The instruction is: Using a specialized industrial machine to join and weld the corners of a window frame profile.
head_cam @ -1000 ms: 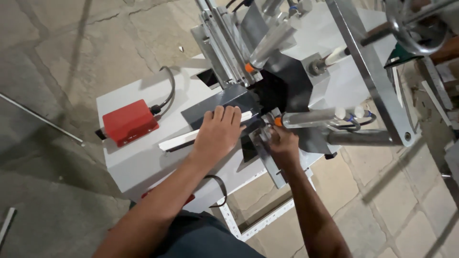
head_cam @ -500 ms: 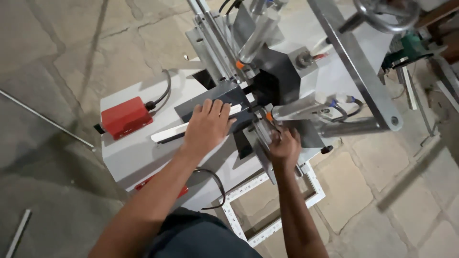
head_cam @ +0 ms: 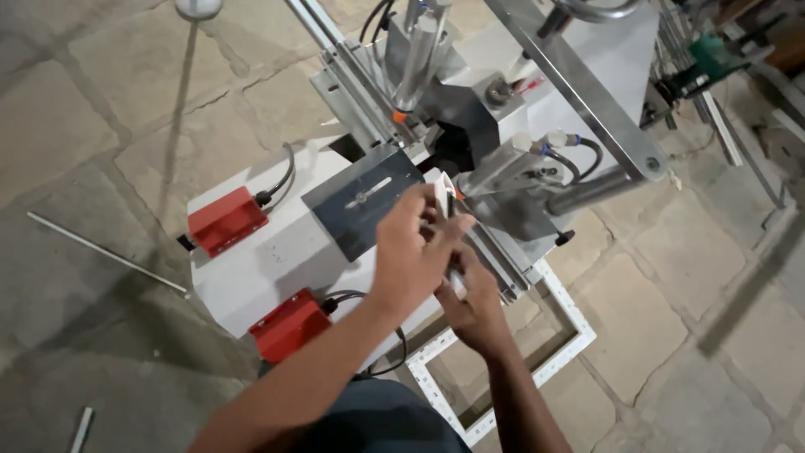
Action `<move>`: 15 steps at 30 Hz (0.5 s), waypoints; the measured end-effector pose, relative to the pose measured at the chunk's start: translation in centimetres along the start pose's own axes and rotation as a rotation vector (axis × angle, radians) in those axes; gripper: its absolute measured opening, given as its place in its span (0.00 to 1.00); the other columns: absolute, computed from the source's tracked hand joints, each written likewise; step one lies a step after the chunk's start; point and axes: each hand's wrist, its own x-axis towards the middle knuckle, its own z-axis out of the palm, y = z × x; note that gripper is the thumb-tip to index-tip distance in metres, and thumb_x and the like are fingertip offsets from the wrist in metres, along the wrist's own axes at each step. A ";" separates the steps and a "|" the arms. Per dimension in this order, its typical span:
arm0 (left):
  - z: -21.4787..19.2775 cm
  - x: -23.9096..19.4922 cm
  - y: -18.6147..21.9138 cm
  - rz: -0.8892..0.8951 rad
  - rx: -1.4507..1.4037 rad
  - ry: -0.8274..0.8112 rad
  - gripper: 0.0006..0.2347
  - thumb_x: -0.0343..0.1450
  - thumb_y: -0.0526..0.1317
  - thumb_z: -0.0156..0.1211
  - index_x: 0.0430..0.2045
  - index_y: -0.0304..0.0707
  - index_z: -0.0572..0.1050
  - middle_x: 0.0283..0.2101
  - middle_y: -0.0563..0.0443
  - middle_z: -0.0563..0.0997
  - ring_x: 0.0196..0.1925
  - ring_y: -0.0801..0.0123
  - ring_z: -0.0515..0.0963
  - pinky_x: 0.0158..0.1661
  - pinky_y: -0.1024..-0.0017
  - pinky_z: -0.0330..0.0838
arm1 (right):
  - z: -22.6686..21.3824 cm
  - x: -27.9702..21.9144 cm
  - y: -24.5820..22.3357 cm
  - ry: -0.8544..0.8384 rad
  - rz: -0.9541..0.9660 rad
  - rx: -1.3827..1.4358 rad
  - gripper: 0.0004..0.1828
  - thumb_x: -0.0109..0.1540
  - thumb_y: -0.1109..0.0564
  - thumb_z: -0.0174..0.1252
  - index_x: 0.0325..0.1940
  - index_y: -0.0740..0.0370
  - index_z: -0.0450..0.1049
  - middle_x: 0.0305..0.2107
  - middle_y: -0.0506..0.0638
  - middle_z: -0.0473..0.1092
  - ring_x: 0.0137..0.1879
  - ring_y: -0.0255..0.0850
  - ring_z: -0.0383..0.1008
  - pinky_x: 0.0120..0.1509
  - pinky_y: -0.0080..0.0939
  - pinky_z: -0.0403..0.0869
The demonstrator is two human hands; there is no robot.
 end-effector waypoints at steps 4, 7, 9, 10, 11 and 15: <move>0.7 -0.4 -2.3 -0.035 -0.007 -0.179 0.14 0.71 0.42 0.70 0.41 0.30 0.76 0.33 0.45 0.83 0.33 0.64 0.83 0.34 0.70 0.77 | 0.0 -2.4 2.0 0.170 0.114 0.063 0.14 0.68 0.56 0.55 0.54 0.66 0.73 0.42 0.48 0.76 0.46 0.34 0.74 0.49 0.36 0.75; 0.8 0.2 -6.4 0.072 0.070 -0.391 0.16 0.72 0.41 0.66 0.48 0.28 0.73 0.38 0.42 0.81 0.33 0.62 0.83 0.35 0.69 0.77 | -1.8 -5.8 6.5 0.521 0.458 -0.084 0.12 0.68 0.55 0.59 0.48 0.66 0.77 0.26 0.46 0.72 0.30 0.33 0.68 0.33 0.37 0.67; 1.3 0.8 -10.0 0.491 0.594 -0.497 0.14 0.71 0.39 0.62 0.48 0.32 0.76 0.47 0.39 0.81 0.41 0.50 0.82 0.39 0.61 0.77 | -4.1 -7.7 7.2 0.613 0.389 -0.230 0.12 0.66 0.54 0.62 0.43 0.68 0.77 0.24 0.44 0.70 0.30 0.31 0.65 0.32 0.35 0.65; 1.9 1.1 -12.4 0.503 0.582 -0.522 0.14 0.71 0.39 0.62 0.48 0.32 0.76 0.47 0.39 0.81 0.41 0.50 0.82 0.39 0.61 0.77 | -4.1 -8.3 6.8 0.639 0.401 -0.235 0.12 0.66 0.54 0.62 0.43 0.68 0.77 0.24 0.44 0.70 0.30 0.31 0.65 0.32 0.35 0.65; 3.0 0.9 -14.9 0.645 0.678 -0.513 0.16 0.71 0.35 0.58 0.54 0.31 0.73 0.53 0.38 0.79 0.43 0.54 0.83 0.38 0.64 0.78 | -4.7 -8.9 6.5 0.704 0.542 -0.149 0.13 0.67 0.52 0.62 0.44 0.68 0.77 0.23 0.46 0.67 0.28 0.34 0.63 0.31 0.38 0.63; 5.6 2.8 -15.0 0.649 1.068 -0.723 0.26 0.67 0.31 0.53 0.64 0.29 0.64 0.68 0.36 0.70 0.38 0.58 0.83 0.29 0.68 0.79 | -6.5 -10.5 9.8 0.711 0.574 -0.275 0.12 0.63 0.54 0.61 0.45 0.64 0.79 0.25 0.44 0.72 0.29 0.33 0.69 0.33 0.38 0.69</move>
